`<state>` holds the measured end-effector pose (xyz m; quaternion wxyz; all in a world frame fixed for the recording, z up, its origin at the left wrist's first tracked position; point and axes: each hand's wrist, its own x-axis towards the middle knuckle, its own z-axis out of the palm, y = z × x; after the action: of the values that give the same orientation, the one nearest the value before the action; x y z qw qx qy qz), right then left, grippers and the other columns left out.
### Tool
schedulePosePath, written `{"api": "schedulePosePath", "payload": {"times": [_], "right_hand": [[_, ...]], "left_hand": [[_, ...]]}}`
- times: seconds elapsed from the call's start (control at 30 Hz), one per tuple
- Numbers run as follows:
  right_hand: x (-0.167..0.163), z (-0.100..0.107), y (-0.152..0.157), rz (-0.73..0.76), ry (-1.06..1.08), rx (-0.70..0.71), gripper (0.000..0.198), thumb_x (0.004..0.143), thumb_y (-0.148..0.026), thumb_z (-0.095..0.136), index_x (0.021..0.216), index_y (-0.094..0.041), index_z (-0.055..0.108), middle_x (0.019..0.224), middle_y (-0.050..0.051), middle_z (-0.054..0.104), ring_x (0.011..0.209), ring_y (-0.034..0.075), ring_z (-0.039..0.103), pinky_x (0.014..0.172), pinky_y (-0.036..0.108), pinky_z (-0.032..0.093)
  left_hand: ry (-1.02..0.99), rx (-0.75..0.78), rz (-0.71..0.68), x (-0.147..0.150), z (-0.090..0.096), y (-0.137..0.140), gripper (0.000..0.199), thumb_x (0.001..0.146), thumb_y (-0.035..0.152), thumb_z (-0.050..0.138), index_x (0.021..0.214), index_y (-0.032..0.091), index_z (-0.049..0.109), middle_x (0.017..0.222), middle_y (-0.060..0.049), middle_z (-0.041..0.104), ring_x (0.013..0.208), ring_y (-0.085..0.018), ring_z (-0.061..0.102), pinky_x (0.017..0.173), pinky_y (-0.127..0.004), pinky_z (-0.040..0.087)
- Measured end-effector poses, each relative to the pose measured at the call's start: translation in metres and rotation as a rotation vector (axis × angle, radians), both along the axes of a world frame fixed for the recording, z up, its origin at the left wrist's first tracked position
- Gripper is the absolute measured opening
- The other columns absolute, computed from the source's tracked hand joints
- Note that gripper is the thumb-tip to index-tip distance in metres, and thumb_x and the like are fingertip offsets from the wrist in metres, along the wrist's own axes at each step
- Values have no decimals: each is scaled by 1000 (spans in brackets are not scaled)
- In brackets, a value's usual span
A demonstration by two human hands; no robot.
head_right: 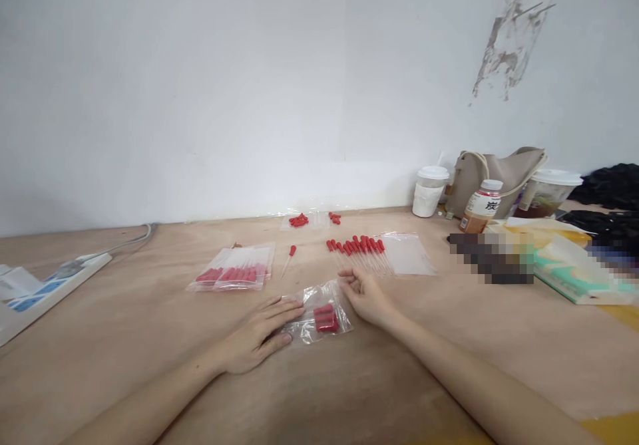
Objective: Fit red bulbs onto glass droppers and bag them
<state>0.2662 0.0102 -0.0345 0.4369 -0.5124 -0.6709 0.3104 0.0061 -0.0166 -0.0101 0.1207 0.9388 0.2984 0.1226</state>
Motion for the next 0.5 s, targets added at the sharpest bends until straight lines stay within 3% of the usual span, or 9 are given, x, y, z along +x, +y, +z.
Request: {"api": "schedulePosePath", "payload": {"times": [0.07, 0.17, 0.33, 0.43, 0.5], "right_hand": [[-11, 11, 21, -105, -150, 75, 16, 73, -26, 50, 83, -16, 55, 75, 3, 61, 67, 13, 56, 63, 24, 43], [-45, 25, 54, -137, -301, 6, 9, 67, -22, 55, 72, -16, 57, 74, 4, 63, 70, 15, 57, 67, 25, 42], [-117, 24, 90, -242, -347, -77, 38, 66, -31, 59, 97, -10, 50, 94, 17, 60, 88, 24, 55, 70, 30, 40], [-138, 20, 101, -282, -322, -157, 36, 66, -19, 58, 98, -9, 46, 94, 18, 59, 88, 24, 55, 68, 30, 40], [-135, 23, 106, -288, -279, -194, 32, 63, -11, 57, 93, -9, 47, 87, 16, 60, 83, 23, 56, 65, 29, 39]], "left_hand": [[-2, -2, -9, -1, -1, 1, 43, 88, 33, 38, 130, 27, 31, 133, -3, 37, 122, -19, 33, 103, -41, 21], [-1, -6, -21, -2, -3, 2, 43, 88, 33, 38, 130, 26, 31, 135, -3, 35, 123, -18, 31, 104, -40, 20], [-8, 6, 2, -5, -5, 2, 43, 87, 33, 40, 129, 24, 35, 139, -4, 26, 128, -21, 20, 102, -39, 24], [6, 28, -8, -6, -5, 2, 44, 86, 32, 42, 129, 25, 35, 135, -4, 34, 125, -20, 28, 103, -39, 23], [8, 37, -13, -7, -4, 1, 43, 86, 32, 43, 128, 25, 35, 134, -4, 36, 123, -19, 31, 103, -40, 23]]}}
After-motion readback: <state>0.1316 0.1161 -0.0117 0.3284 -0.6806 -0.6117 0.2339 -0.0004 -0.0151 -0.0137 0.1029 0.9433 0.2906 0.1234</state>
